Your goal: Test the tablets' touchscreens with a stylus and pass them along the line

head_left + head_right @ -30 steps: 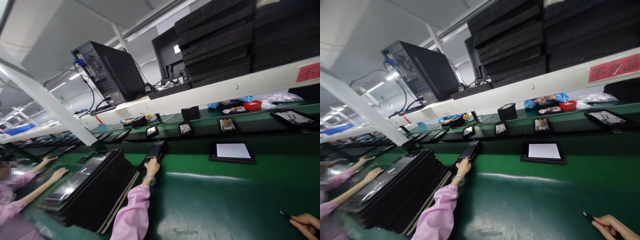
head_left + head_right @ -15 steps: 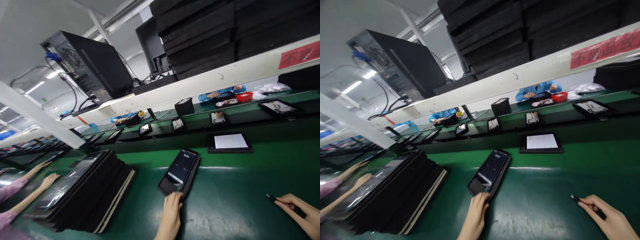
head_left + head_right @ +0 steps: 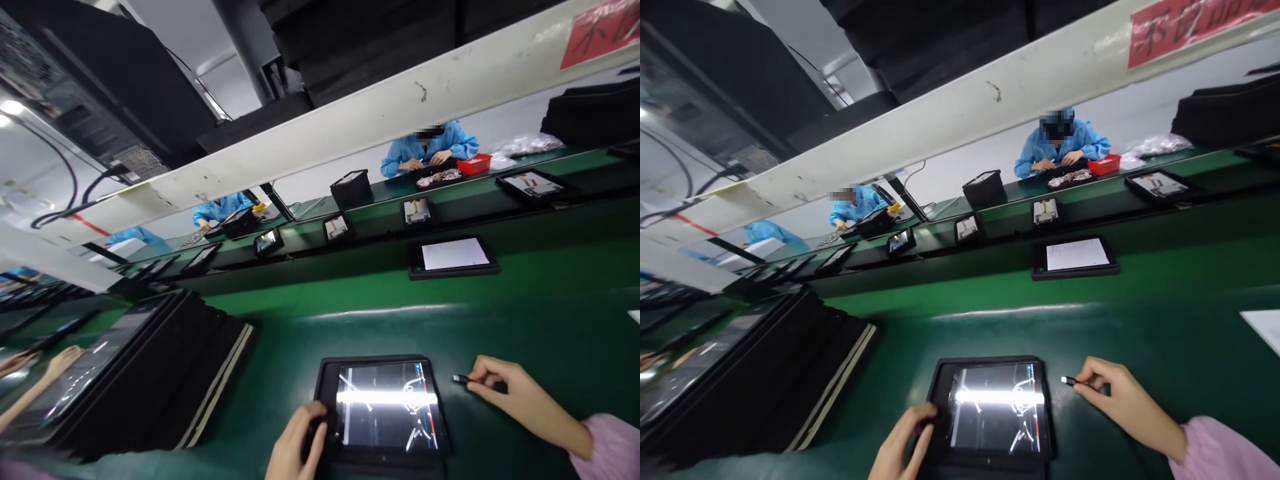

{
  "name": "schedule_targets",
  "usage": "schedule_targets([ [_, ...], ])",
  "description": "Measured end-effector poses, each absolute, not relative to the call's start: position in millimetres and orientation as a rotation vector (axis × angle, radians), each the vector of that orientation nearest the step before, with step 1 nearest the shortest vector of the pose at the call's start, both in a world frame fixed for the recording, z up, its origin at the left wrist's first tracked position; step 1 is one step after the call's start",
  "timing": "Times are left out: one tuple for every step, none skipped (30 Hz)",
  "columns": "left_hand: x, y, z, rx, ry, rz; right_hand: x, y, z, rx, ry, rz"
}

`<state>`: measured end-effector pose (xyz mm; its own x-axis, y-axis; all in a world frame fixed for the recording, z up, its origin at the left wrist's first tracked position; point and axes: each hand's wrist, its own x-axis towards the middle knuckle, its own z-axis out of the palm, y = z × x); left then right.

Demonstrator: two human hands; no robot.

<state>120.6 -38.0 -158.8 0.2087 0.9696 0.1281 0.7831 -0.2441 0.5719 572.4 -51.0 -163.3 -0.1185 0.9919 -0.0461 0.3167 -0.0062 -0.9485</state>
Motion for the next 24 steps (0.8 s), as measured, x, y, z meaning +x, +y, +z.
schedule_targets([
  [126.6,-33.0,-154.0,2.046,1.701,0.68,565.6,-49.1,-163.8,-1.383,-1.541,1.146],
  [133.5,-28.4,-151.9,2.001,1.75,0.694,559.8,-47.5,-165.1,-1.364,-1.548,1.136],
  [140.3,-24.4,-152.1,1.971,1.776,0.705,555.0,-46.1,-166.9,-1.345,-1.55,1.126],
  [146.4,-21.2,-154.2,1.951,1.776,0.71,551.2,-45.1,-168.9,-1.331,-1.55,1.11],
  [151.1,-19.0,-157.3,1.934,1.756,0.707,548.4,-44.2,-170.9,-1.321,-1.552,1.087],
  [154.4,-17.7,-160.9,1.915,1.732,0.705,546.6,-43.6,-172.6,-1.31,-1.558,1.062],
  [156.1,-17.2,-164.1,1.893,1.714,0.705,545.5,-43.0,-174.1,-1.297,-1.562,1.035],
  [156.5,-17.3,-166.6,1.874,1.7,0.704,545.0,-42.5,-175.1,-1.284,-1.564,1.008],
  [156.0,-17.8,-168.3,1.86,1.689,0.703,545.0,-42.2,-175.8,-1.273,-1.567,0.985],
  [155.0,-18.4,-169.1,1.853,1.681,0.702,545.1,-41.9,-176.1,-1.263,-1.574,0.97],
  [153.8,-19.0,-169.2,1.856,1.674,0.699,545.4,-41.7,-176.1,-1.258,-1.58,0.959],
  [152.7,-19.5,-168.8,1.865,1.671,0.694,545.6,-41.6,-175.8,-1.257,-1.587,0.951],
  [151.9,-19.8,-168.2,1.876,1.671,0.688,545.7,-41.4,-175.3,-1.262,-1.594,0.944],
  [151.3,-20.0,-167.6,1.888,1.672,0.682,545.7,-41.3,-174.8,-1.267,-1.597,0.938],
  [151.1,-20.0,-167.0,1.902,1.674,0.676,545.7,-41.2,-174.1,-1.272,-1.595,0.934],
  [151.0,-19.9,-166.7,1.915,1.673,0.668,545.7,-41.2,-173.5,-1.275,-1.592,0.93],
  [151.1,-19.9,-166.5,1.924,1.669,0.66,545.7,-41.1,-173.0,-1.276,-1.591,0.928],
  [151.4,-19.8,-166.3,1.932,1.661,0.652,545.7,-41.1,-172.4,-1.277,-1.591,0.927],
  [151.8,-19.8,-166.2,1.939,1.649,0.644,545.8,-41.1,-171.9,-1.279,-1.593,0.926],
  [152.3,-19.9,-166.0,1.947,1.635,0.637,546.0,-41.1,-171.4,-1.281,-1.597,0.925],
  [153.0,-20.0,-165.9,1.956,1.619,0.631,546.4,-41.0,-170.9,-1.283,-1.6,0.922],
  [153.9,-20.2,-165.6,1.97,1.605,0.624,546.9,-40.9,-170.5,-1.286,-1.602,0.917],
  [154.9,-20.4,-165.3,1.986,1.594,0.62,547.6,-40.8,-170.1,-1.291,-1.602,0.911],
  [156.0,-20.7,-165.1,2.001,1.586,0.615,548.6,-40.6,-169.6,-1.295,-1.604,0.908],
])
